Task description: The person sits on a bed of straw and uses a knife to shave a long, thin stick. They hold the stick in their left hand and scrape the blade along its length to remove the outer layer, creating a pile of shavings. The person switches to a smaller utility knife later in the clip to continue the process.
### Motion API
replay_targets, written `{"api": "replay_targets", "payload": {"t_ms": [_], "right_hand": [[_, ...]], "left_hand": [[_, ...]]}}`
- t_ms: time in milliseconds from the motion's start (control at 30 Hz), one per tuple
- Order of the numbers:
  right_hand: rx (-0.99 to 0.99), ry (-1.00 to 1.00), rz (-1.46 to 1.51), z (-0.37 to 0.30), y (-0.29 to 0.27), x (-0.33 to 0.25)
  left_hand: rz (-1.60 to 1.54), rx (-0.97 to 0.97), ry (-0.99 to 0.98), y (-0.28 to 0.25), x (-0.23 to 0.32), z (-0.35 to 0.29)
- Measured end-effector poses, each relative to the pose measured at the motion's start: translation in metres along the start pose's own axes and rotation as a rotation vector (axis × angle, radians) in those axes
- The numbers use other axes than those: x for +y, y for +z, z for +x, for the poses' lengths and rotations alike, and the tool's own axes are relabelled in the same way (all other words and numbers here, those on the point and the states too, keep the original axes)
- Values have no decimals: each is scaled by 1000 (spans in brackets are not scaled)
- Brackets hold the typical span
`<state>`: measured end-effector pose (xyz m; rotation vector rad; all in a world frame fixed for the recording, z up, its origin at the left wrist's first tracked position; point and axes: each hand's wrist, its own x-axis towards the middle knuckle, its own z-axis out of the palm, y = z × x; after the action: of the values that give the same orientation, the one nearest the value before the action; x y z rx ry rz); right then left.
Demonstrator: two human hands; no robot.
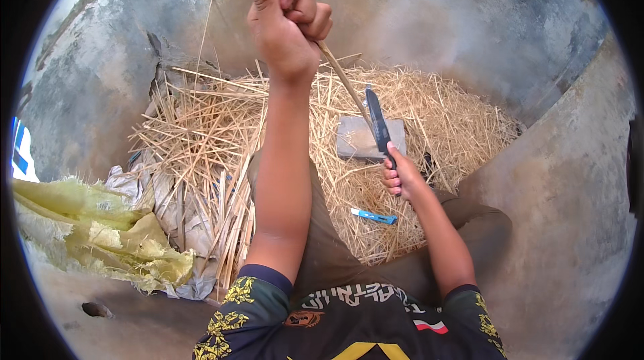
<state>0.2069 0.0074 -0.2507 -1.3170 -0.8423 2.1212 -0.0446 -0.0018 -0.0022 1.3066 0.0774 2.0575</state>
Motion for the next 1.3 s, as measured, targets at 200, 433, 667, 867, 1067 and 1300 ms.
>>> {"api": "replay_targets", "payload": {"t_ms": [200,433,667,867,1067,1300], "right_hand": [[245,-1142,-451,-71,81,-81],[688,-620,-1200,103,-39,49],[-142,153,147,70,-46,-8],[252,-1008,-528,-16,51,-83],[657,-1176,-994,118,-75,68],[170,21,-9,99,-55,62]], "left_hand": [[-10,13,60,15,-4,-7],[73,-71,78,16,-3,-11],[19,100,31,-15,-4,10],[136,89,65,-11,-3,5],[96,99,6,7,-5,1],[130,151,58,-18,3,3]]}}
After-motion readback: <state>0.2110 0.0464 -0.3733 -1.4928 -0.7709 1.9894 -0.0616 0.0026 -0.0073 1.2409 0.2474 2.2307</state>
